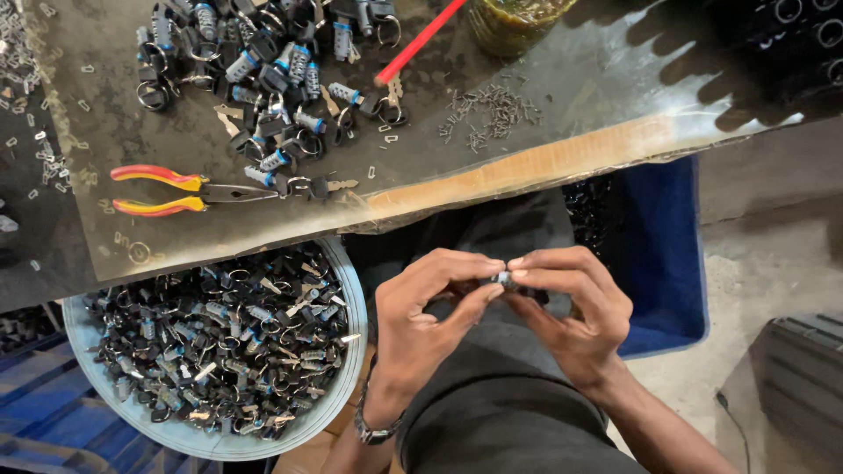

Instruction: The person picks small lock components one at a time from a pile on the workbench, holds each in one hand, and uses a red-handled brush dipped into a jar of liquid to coat the component, then places the treated piece into a large bowl below. The cycle repeats continuously across the episode.

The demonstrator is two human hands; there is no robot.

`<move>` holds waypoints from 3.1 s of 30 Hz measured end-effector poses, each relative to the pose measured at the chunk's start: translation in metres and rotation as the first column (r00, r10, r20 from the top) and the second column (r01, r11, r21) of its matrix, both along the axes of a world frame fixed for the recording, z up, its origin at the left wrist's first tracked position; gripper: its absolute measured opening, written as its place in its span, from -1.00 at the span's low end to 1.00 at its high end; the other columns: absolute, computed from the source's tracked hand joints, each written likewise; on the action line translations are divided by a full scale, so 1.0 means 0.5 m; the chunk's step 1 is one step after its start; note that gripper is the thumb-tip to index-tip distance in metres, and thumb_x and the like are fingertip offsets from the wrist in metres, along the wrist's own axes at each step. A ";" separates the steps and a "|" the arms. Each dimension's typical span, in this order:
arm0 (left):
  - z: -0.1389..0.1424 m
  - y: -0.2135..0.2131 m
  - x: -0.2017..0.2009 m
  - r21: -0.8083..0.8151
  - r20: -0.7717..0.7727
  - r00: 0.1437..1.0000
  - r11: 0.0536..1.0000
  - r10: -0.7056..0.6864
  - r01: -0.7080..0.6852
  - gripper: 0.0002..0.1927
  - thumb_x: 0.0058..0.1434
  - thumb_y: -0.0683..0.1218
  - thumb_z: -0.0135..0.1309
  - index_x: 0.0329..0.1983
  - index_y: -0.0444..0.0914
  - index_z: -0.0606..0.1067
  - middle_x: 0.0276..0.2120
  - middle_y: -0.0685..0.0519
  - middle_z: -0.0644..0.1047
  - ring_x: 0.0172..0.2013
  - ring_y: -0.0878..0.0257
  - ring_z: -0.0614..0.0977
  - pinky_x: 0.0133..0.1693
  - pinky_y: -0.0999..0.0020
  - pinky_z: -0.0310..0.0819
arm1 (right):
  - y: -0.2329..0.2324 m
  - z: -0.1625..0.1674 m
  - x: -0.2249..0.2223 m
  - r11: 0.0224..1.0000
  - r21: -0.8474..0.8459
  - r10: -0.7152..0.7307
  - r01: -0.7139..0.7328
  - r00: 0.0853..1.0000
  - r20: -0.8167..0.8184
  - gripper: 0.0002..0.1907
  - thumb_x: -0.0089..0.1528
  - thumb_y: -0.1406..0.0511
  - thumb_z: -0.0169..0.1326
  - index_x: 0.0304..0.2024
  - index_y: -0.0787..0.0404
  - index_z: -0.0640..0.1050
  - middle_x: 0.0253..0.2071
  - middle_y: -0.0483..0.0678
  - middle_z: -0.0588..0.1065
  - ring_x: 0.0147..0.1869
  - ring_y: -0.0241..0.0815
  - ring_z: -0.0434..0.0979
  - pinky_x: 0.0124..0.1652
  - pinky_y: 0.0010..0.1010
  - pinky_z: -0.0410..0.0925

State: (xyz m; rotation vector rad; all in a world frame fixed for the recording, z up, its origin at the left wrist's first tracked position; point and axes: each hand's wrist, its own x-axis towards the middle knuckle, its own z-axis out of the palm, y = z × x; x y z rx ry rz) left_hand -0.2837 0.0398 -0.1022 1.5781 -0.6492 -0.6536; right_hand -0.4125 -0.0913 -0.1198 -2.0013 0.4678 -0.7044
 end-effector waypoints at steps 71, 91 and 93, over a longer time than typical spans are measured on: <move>0.042 0.011 0.030 -0.218 -0.012 0.964 0.940 0.267 -0.263 -0.90 0.47 -0.25 0.03 -0.02 -0.40 0.44 -0.14 -0.15 0.55 -0.38 0.28 0.64 -0.41 0.48 0.57 | -0.041 -0.071 -0.023 0.086 0.996 -0.087 -0.023 0.996 0.030 -0.76 0.23 0.36 0.23 -0.07 0.30 0.54 -0.23 0.03 0.54 -0.21 -0.17 0.58 -0.17 -0.26 0.50; 0.064 -0.186 0.208 -0.382 0.300 0.900 0.904 0.316 -0.190 -0.88 0.54 -0.20 0.11 0.05 -0.34 0.52 -0.12 -0.05 0.62 -0.54 0.31 0.57 -0.51 0.45 0.41 | -0.115 -0.150 -0.142 0.639 0.644 -0.351 0.420 0.905 -0.241 -0.75 0.33 0.39 0.20 0.05 0.31 0.57 -0.06 0.09 0.56 -0.06 -0.22 0.56 -0.01 -0.40 0.42; 0.065 -0.208 0.252 -0.098 0.563 0.805 0.982 0.189 -0.162 -0.80 0.39 -0.13 0.20 0.02 -0.30 0.56 -0.17 0.00 0.63 -0.54 0.31 0.59 -0.47 0.41 0.41 | -0.147 -0.190 -0.156 0.720 0.397 -0.402 0.569 0.809 -0.428 -0.72 0.36 0.35 0.21 0.12 0.28 0.59 0.01 0.09 0.58 -0.02 -0.20 0.52 -0.02 -0.40 0.38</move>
